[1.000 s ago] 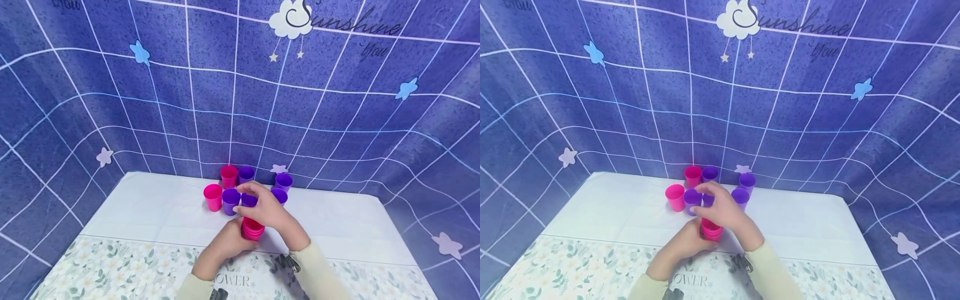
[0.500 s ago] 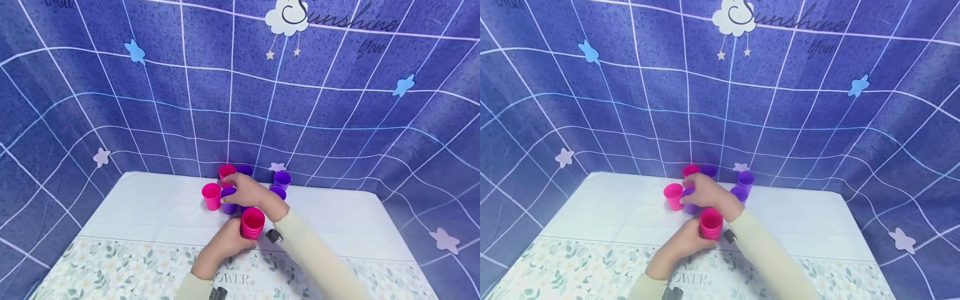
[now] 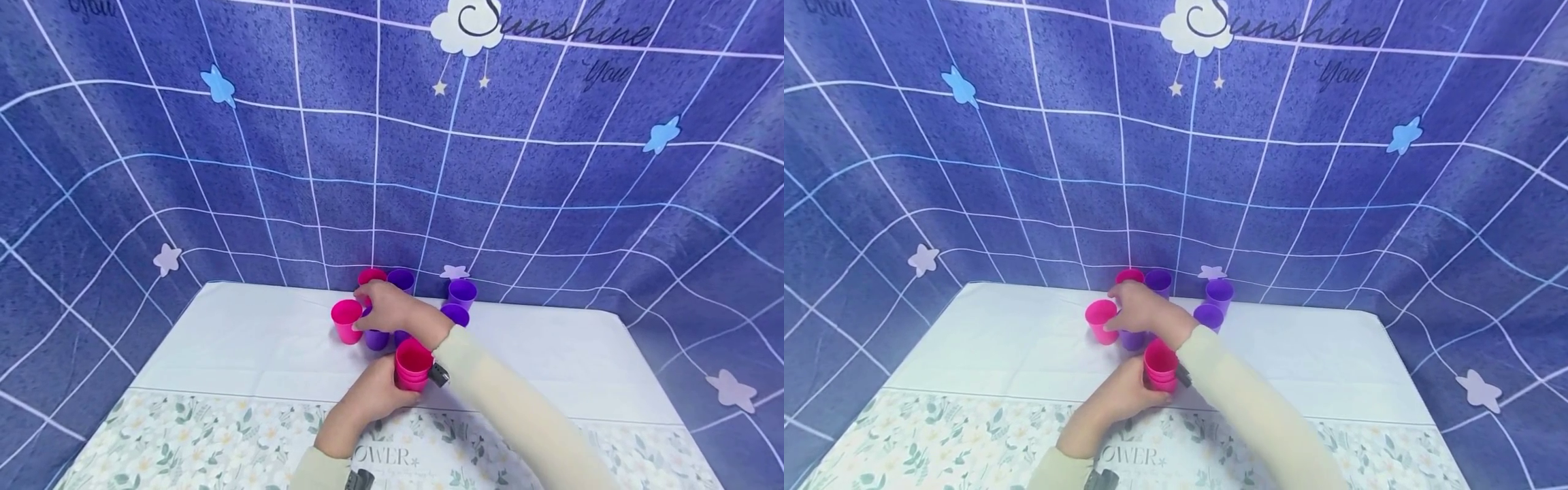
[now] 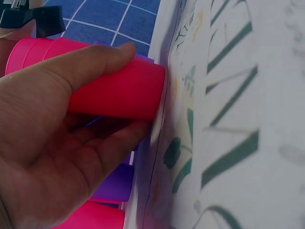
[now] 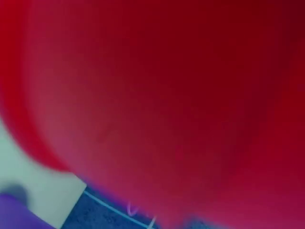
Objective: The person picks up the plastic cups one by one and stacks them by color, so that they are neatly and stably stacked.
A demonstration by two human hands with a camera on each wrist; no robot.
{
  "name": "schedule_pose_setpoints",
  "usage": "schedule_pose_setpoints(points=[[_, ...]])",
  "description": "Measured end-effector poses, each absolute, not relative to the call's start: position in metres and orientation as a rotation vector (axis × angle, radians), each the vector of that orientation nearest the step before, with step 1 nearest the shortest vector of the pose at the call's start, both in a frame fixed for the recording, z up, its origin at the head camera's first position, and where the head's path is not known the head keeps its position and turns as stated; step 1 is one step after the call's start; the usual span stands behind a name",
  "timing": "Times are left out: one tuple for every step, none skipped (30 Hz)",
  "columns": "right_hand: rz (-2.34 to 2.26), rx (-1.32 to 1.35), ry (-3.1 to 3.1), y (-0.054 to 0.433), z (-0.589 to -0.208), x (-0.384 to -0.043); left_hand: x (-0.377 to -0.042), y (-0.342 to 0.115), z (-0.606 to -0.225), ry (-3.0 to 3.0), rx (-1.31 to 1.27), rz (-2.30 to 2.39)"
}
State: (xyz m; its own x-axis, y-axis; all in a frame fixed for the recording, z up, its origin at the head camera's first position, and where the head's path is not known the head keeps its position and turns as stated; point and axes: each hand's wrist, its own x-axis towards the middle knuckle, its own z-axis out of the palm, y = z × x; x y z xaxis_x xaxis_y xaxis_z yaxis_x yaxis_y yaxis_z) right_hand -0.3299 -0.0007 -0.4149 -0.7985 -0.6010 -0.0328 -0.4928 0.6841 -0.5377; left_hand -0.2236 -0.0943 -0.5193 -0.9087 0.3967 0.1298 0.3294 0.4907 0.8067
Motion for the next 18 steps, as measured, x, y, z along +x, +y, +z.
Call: schedule_pose_setpoints(points=[[-0.755, -0.883, 2.689, 0.000, -0.414, -0.330, -0.224, -0.094, -0.519, 2.646, 0.644, 1.410], [-0.741, -0.883, 2.687, 0.000, -0.413, -0.331, -0.224, -0.094, -0.520, 2.641, 0.638, 1.412], [-0.732, -0.881, 2.683, 0.001, -0.413, -0.331, -0.224, -0.094, -0.520, 2.639, 0.638, 1.413], [-0.721, -0.882, 2.682, 0.001, -0.412, -0.332, -0.224, -0.094, -0.520, 2.636, 0.637, 1.416], [-0.715, -0.880, 2.677, 0.001, -0.411, -0.332, -0.224, -0.094, -0.521, 2.634, 0.636, 1.418], [-0.705, -0.880, 2.674, 0.001, -0.411, -0.333, -0.224, -0.094, -0.522, 2.635, 0.635, 1.418], [-0.693, -0.889, 2.672, 0.001, -0.411, -0.333, -0.225, -0.094, -0.522, 2.629, 0.627, 1.422], [-0.682, -0.895, 2.669, 0.001, -0.410, -0.334, -0.225, -0.094, -0.522, 2.628, 0.624, 1.421], [-0.666, -0.898, 2.667, 0.001, -0.409, -0.335, -0.225, -0.093, -0.522, 2.626, 0.623, 1.422], [-0.647, -0.902, 2.663, 0.000, -0.409, -0.335, -0.225, -0.093, -0.522, 2.623, 0.621, 1.423], [-0.622, -0.904, 2.660, -0.001, -0.408, -0.336, -0.225, -0.093, -0.522, 2.621, 0.620, 1.422], [-0.591, -0.915, 2.654, -0.002, -0.407, -0.336, -0.225, -0.093, -0.522, 2.619, 0.617, 1.420], [-0.563, -0.925, 2.648, -0.003, -0.407, -0.337, -0.225, -0.093, -0.522, 2.616, 0.616, 1.420], [-0.536, -0.933, 2.643, -0.004, -0.407, -0.337, -0.225, -0.093, -0.522, 2.617, 0.613, 1.415], [-0.514, -0.948, 2.637, -0.006, -0.407, -0.338, -0.225, -0.093, -0.522, 2.616, 0.612, 1.414], [-0.495, -0.962, 2.632, -0.008, -0.406, -0.338, -0.225, -0.093, -0.521, 2.617, 0.611, 1.412], [-0.467, -0.983, 2.632, -0.009, -0.407, -0.339, -0.224, -0.094, -0.521, 2.618, 0.610, 1.410], [-0.446, -1.005, 2.630, -0.011, -0.407, -0.339, -0.224, -0.094, -0.521, 2.622, 0.610, 1.408]])
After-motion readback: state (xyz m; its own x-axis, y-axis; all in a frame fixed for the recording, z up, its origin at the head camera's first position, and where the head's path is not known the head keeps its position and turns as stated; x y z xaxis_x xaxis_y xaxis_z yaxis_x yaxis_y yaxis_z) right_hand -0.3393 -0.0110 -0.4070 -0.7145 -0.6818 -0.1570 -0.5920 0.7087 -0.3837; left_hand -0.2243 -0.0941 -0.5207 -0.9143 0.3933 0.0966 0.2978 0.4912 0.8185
